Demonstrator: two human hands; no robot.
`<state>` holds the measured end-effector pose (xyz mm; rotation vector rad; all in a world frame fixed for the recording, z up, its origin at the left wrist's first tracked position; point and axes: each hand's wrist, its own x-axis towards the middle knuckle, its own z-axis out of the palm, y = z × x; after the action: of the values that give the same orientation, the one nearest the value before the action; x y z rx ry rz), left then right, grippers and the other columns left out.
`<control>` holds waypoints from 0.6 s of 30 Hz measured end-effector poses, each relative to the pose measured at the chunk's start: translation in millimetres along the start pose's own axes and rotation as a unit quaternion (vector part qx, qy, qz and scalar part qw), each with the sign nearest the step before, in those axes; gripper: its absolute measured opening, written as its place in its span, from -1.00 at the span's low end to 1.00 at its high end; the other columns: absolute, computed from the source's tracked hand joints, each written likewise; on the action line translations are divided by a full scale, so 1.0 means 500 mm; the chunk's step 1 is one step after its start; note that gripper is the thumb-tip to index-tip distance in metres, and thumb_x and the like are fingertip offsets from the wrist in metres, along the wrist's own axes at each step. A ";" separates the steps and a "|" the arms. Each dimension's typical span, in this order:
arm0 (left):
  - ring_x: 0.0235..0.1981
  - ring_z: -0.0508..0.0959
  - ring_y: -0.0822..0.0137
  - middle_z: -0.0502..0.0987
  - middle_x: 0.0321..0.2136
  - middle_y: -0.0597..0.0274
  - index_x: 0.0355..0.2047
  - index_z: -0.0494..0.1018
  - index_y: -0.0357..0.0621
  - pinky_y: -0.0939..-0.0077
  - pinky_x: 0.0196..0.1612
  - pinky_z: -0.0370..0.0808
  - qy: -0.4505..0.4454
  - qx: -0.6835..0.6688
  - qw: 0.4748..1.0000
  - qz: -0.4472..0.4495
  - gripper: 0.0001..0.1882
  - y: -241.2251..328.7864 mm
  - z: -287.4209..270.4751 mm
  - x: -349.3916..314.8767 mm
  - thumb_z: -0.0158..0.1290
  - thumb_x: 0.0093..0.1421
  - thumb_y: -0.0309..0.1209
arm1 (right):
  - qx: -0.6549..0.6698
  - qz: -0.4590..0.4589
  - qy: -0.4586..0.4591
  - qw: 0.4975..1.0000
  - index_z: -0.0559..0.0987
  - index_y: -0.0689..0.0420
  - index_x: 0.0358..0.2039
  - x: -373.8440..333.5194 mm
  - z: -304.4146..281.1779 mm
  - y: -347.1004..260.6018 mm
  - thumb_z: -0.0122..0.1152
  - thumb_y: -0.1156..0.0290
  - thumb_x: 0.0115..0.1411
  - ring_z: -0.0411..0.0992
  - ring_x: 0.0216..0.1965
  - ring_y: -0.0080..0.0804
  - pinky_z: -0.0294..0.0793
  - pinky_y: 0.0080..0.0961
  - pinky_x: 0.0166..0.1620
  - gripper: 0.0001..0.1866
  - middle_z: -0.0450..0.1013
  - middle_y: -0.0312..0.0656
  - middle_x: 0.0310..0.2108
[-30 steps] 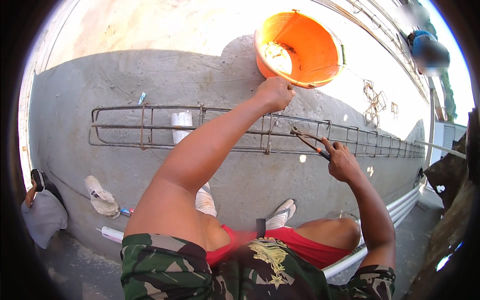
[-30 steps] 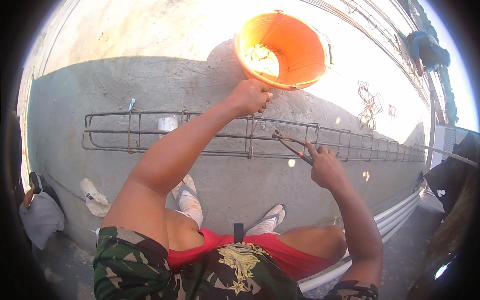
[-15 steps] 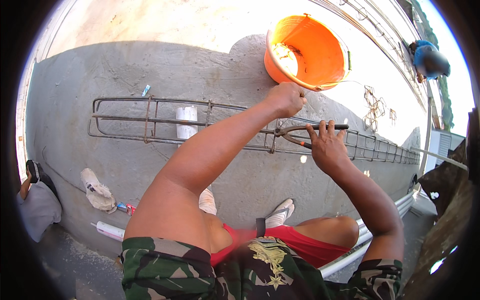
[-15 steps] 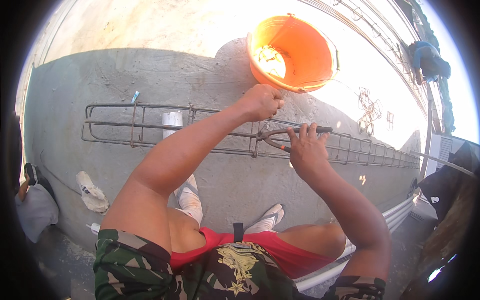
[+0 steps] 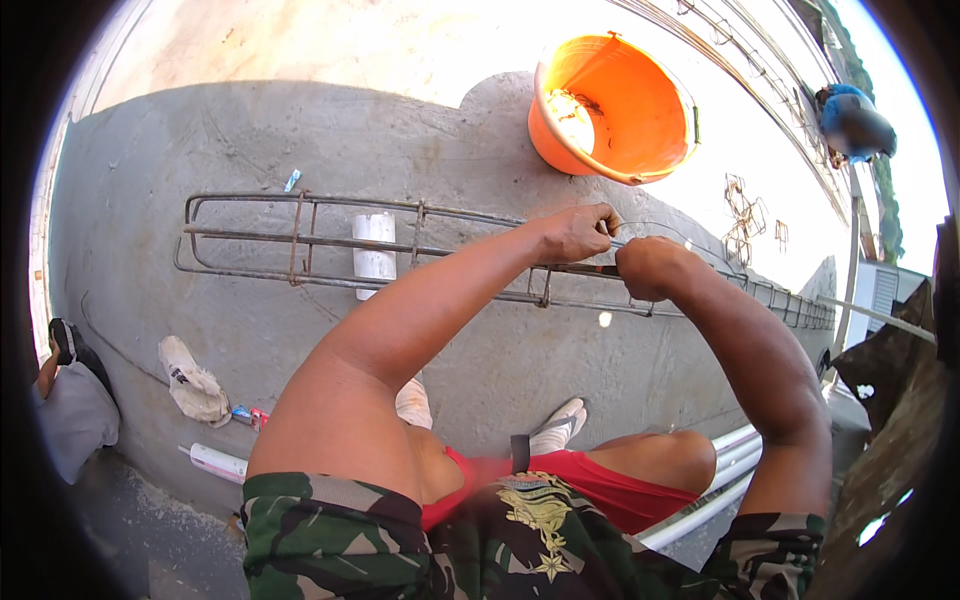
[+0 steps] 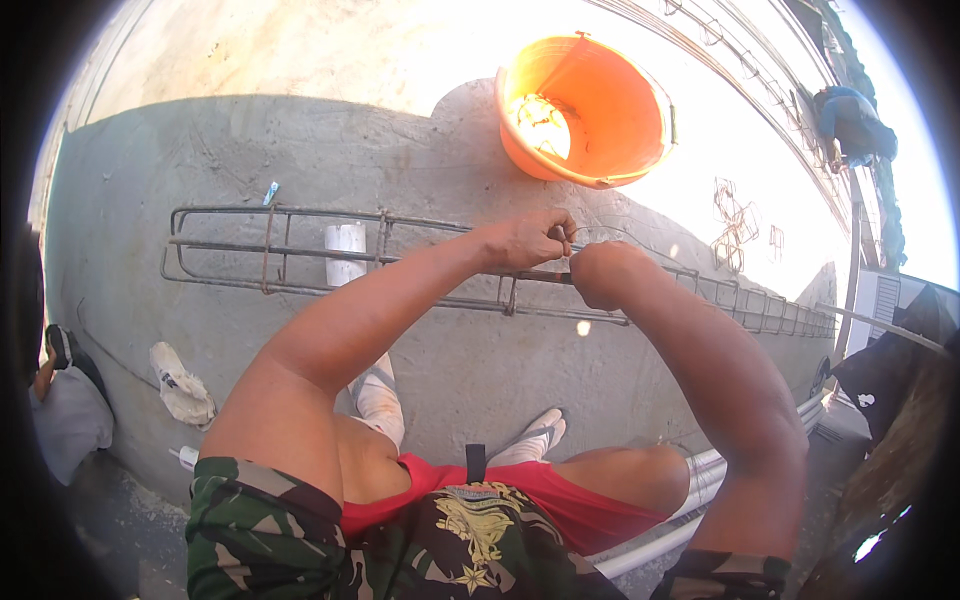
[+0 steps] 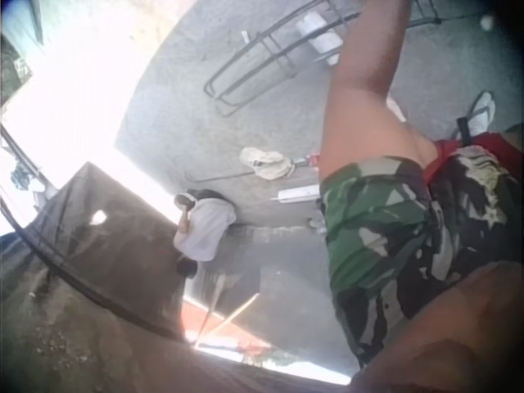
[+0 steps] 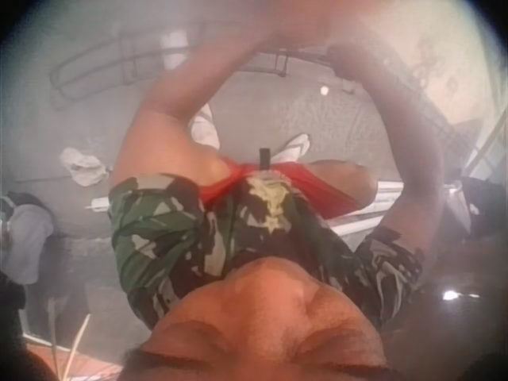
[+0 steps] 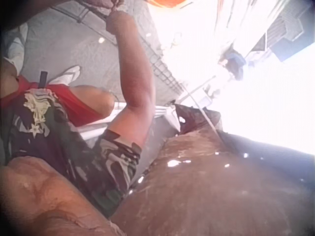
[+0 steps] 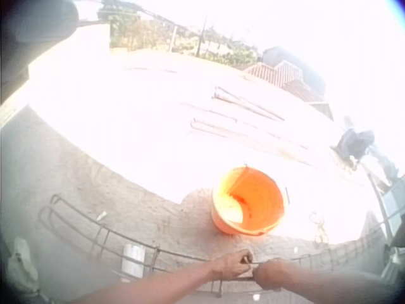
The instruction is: The person sits on a rooftop and uses pliers to twist wire ties around a rebar cage, securing the intersecting bars. The person repeatedly picks up wire, wraps it around the rebar intersections, and twists it with pliers to fasten the structure.
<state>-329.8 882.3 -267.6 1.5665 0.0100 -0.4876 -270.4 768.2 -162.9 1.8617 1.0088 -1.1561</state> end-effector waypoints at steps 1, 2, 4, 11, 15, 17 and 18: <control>-0.17 0.55 0.13 0.55 -0.20 -0.01 -0.04 0.37 -0.27 0.30 -0.08 0.46 -0.037 -0.036 0.999 -0.017 -0.63 -0.016 0.018 -0.002 0.03 0.14 -0.42 | 0.017 0.000 -0.043 0.999 0.60 0.15 -0.19 0.006 -0.014 0.001 0.04 0.47 0.16 0.57 -0.32 -0.17 0.57 -0.26 -0.27 -0.77 0.56 -0.05 -0.34; -0.13 0.55 0.11 0.54 -0.17 0.03 -0.01 0.32 -0.21 0.28 -0.03 0.45 -0.017 0.051 0.998 0.041 -0.56 -0.038 0.038 -0.011 0.05 0.06 -0.51 | 0.033 -0.002 -0.086 0.996 0.59 0.16 -0.18 0.011 -0.027 0.001 0.04 0.50 0.14 0.58 -0.34 -0.18 0.58 -0.27 -0.30 -0.75 0.56 -0.05 -0.34; -0.06 0.54 0.11 0.52 -0.11 0.02 -0.07 0.35 -0.19 0.25 0.03 0.44 0.004 0.061 0.992 0.112 -0.58 -0.062 0.081 -0.016 0.12 0.01 -0.52 | 0.150 0.003 -0.128 0.980 0.51 0.24 -0.12 0.014 -0.042 0.011 0.10 0.44 0.16 0.58 -0.44 -0.25 0.60 -0.34 -0.40 -0.72 0.55 -0.07 -0.37; -0.13 0.52 -0.03 0.56 -0.24 0.05 -0.20 0.39 -0.12 0.15 -0.06 0.45 0.219 -0.019 0.969 0.110 -0.55 -0.053 0.158 -0.012 0.28 -0.11 -0.37 | 0.225 0.005 -0.260 0.939 0.48 0.26 -0.10 0.051 -0.068 0.034 0.13 0.35 0.19 0.61 -0.45 -0.23 0.66 -0.33 -0.44 -0.69 0.56 -0.04 -0.36; -0.14 0.57 -0.02 0.59 -0.24 0.06 -0.11 0.41 -0.08 0.20 -0.08 0.49 0.189 0.021 0.976 0.109 -0.49 -0.057 0.147 -0.001 0.33 -0.11 -0.36 | 0.185 0.023 -0.166 0.968 0.53 0.31 -0.15 0.000 -0.097 0.015 0.21 0.33 0.13 0.60 -0.38 -0.18 0.65 -0.33 -0.33 -0.66 0.56 -0.02 -0.31; -0.12 0.56 -0.02 0.59 -0.20 0.03 -0.09 0.42 -0.05 0.20 -0.05 0.48 0.163 0.027 0.982 0.088 -0.46 -0.058 0.128 0.004 0.33 -0.11 -0.33 | -0.022 -0.017 0.031 0.999 0.59 0.20 -0.18 -0.035 -0.078 -0.021 0.30 0.31 0.05 0.58 -0.33 -0.28 0.55 -0.35 -0.25 -0.67 0.57 -0.05 -0.38; -0.10 0.55 -0.02 0.58 -0.18 0.01 -0.07 0.42 -0.05 0.20 -0.04 0.47 0.129 0.055 0.984 0.110 -0.45 -0.061 0.114 0.009 0.32 -0.10 -0.31 | -0.043 0.013 0.083 0.996 0.59 0.18 -0.19 -0.037 -0.058 -0.032 0.21 0.31 0.11 0.55 -0.20 -0.23 0.50 -0.24 -0.10 -0.71 0.56 -0.09 -0.31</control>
<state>-352.0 828.5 -296.6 1.7074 0.0081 -0.1117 -279.7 795.6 -138.5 1.9194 1.1045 -0.9393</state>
